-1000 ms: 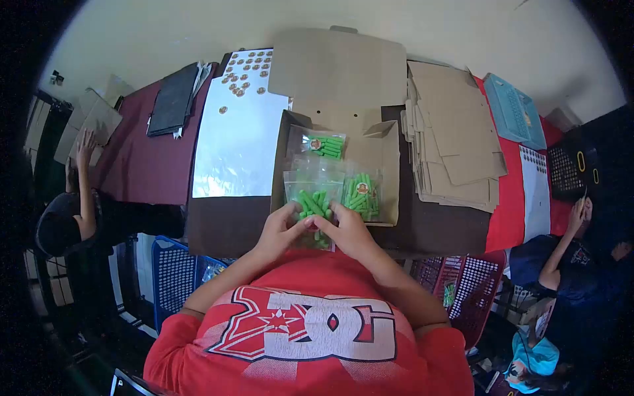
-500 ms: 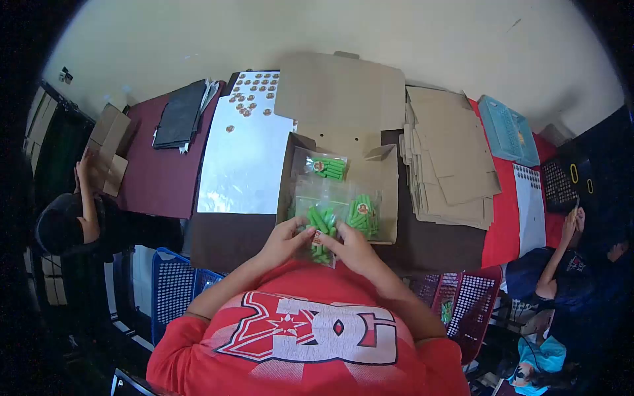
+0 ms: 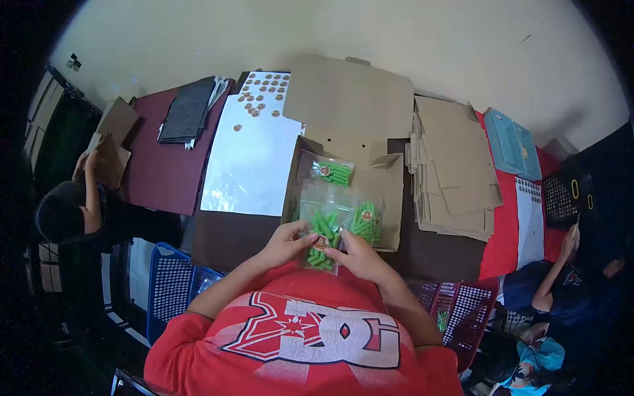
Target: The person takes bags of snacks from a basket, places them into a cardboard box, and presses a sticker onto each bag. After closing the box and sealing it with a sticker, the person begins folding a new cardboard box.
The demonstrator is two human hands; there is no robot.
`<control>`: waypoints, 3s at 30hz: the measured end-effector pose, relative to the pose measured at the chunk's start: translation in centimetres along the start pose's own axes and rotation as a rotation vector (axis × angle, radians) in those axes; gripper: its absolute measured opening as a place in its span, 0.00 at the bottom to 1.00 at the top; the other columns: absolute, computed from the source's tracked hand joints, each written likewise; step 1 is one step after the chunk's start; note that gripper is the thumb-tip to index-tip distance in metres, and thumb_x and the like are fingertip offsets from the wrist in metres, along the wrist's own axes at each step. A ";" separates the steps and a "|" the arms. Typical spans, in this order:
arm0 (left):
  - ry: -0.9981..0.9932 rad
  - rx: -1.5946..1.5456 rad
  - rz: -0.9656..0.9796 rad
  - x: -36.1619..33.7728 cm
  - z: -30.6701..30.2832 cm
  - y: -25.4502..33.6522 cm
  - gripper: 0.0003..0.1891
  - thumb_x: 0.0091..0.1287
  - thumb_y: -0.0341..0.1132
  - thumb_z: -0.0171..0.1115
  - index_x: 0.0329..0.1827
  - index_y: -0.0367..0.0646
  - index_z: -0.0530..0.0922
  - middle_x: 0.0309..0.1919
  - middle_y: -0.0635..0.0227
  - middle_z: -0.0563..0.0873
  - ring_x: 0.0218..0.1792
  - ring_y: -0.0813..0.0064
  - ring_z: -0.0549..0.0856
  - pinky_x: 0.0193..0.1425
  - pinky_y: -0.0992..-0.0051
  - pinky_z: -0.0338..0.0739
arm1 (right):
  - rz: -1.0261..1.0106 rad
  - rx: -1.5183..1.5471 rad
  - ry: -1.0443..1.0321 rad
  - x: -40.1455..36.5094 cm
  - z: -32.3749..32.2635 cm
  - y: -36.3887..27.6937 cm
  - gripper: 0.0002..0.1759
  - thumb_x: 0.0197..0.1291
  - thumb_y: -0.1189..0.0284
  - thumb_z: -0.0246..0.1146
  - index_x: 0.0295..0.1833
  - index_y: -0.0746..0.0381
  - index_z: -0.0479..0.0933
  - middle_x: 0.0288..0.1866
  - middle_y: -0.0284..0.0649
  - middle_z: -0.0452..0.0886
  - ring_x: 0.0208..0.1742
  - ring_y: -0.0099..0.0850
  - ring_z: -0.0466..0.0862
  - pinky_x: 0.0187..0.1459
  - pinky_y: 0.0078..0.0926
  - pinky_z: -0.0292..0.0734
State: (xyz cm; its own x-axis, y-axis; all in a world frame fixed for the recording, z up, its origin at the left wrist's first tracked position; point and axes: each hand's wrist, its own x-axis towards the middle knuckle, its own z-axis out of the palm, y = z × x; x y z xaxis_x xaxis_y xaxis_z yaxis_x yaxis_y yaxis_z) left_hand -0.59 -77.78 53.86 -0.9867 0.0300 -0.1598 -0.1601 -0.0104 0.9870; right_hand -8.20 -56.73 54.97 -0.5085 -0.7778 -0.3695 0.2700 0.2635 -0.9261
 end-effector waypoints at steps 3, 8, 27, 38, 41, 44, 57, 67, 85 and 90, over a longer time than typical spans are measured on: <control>-0.044 -0.044 0.053 0.6 0.1 -0.2 0.14 0.70 0.41 0.61 0.47 0.37 0.79 0.31 0.64 0.85 0.28 0.82 0.80 0.33 0.75 0.75 | 0.021 0.029 0.000 -0.2 -0.6 2.0 0.22 0.68 0.76 0.60 0.63 0.67 0.62 0.54 0.40 0.77 0.47 0.25 0.80 0.45 0.29 0.82; -0.013 0.178 0.050 0.8 0.8 -0.8 0.19 0.68 0.45 0.63 0.49 0.37 0.77 0.32 0.58 0.85 0.29 0.75 0.83 0.36 0.72 0.77 | -0.088 -0.126 0.154 0.5 0.0 3.0 0.32 0.62 0.58 0.67 0.60 0.71 0.67 0.45 0.45 0.81 0.43 0.28 0.82 0.44 0.30 0.79; -0.082 0.159 -0.032 0.8 -0.4 -1.3 0.15 0.70 0.34 0.61 0.55 0.36 0.75 0.42 0.66 0.86 0.43 0.81 0.82 0.49 0.77 0.77 | -0.156 -0.409 0.242 1.2 0.9 0.2 0.33 0.60 0.57 0.69 0.60 0.68 0.67 0.42 0.44 0.81 0.37 0.26 0.81 0.35 0.26 0.76; -0.016 0.082 -0.002 1.8 0.3 0.0 0.15 0.69 0.38 0.63 0.52 0.37 0.75 0.30 0.68 0.83 0.27 0.85 0.78 0.30 0.80 0.71 | -0.209 -0.248 0.367 1.4 0.4 -0.2 0.32 0.62 0.47 0.63 0.49 0.69 0.70 0.30 0.43 0.76 0.30 0.30 0.77 0.32 0.33 0.72; 0.043 0.148 0.136 1.8 0.4 -1.0 0.17 0.68 0.40 0.65 0.52 0.39 0.75 0.23 0.71 0.79 0.20 0.86 0.73 0.22 0.78 0.66 | -0.123 -0.303 0.392 1.5 0.7 -0.5 0.32 0.62 0.47 0.63 0.50 0.69 0.71 0.29 0.43 0.77 0.28 0.30 0.76 0.32 0.34 0.72; -0.006 0.258 0.006 1.5 0.0 -0.2 0.18 0.67 0.42 0.66 0.52 0.40 0.77 0.20 0.68 0.79 0.20 0.83 0.76 0.23 0.76 0.69 | -0.135 -0.357 0.340 2.3 0.2 1.7 0.28 0.64 0.52 0.63 0.51 0.68 0.73 0.31 0.40 0.79 0.30 0.25 0.76 0.33 0.30 0.73; 0.124 0.230 0.134 1.7 0.3 -2.3 0.15 0.67 0.43 0.65 0.42 0.39 0.77 0.20 0.66 0.79 0.20 0.80 0.76 0.24 0.75 0.70 | -0.195 -0.141 0.404 1.9 0.7 0.7 0.17 0.69 0.64 0.60 0.55 0.65 0.76 0.44 0.35 0.84 0.45 0.21 0.81 0.48 0.23 0.75; 0.236 -0.040 0.184 4.1 1.6 0.9 0.12 0.74 0.35 0.54 0.52 0.35 0.74 0.42 0.65 0.82 0.41 0.78 0.80 0.48 0.77 0.74 | -0.277 -0.365 0.586 5.2 1.3 -0.9 0.33 0.67 0.48 0.57 0.45 0.75 0.71 0.33 0.54 0.80 0.34 0.40 0.82 0.40 0.34 0.75; 0.253 -0.063 0.142 6.1 2.0 -4.1 0.11 0.76 0.35 0.46 0.51 0.38 0.72 0.41 0.68 0.79 0.43 0.79 0.77 0.49 0.77 0.71 | -0.218 -0.384 0.690 6.3 1.1 2.3 0.39 0.63 0.47 0.61 0.56 0.77 0.70 0.40 0.62 0.81 0.43 0.51 0.84 0.45 0.39 0.76; 0.251 0.039 0.188 6.8 2.0 -2.8 0.12 0.77 0.36 0.47 0.48 0.36 0.74 0.38 0.67 0.80 0.40 0.80 0.77 0.48 0.77 0.71 | -0.251 -0.240 0.583 6.6 0.2 1.7 0.38 0.65 0.47 0.59 0.57 0.76 0.68 0.41 0.62 0.80 0.44 0.50 0.84 0.46 0.39 0.75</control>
State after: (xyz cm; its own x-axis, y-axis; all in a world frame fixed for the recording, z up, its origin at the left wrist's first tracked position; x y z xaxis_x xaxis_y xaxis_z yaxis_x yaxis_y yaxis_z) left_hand -6.76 -75.54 50.03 -0.9759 -0.2160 0.0313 0.0219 0.0459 0.9987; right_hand -10.92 -61.57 50.94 -0.9082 -0.4142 -0.0593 -0.0683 0.2866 -0.9556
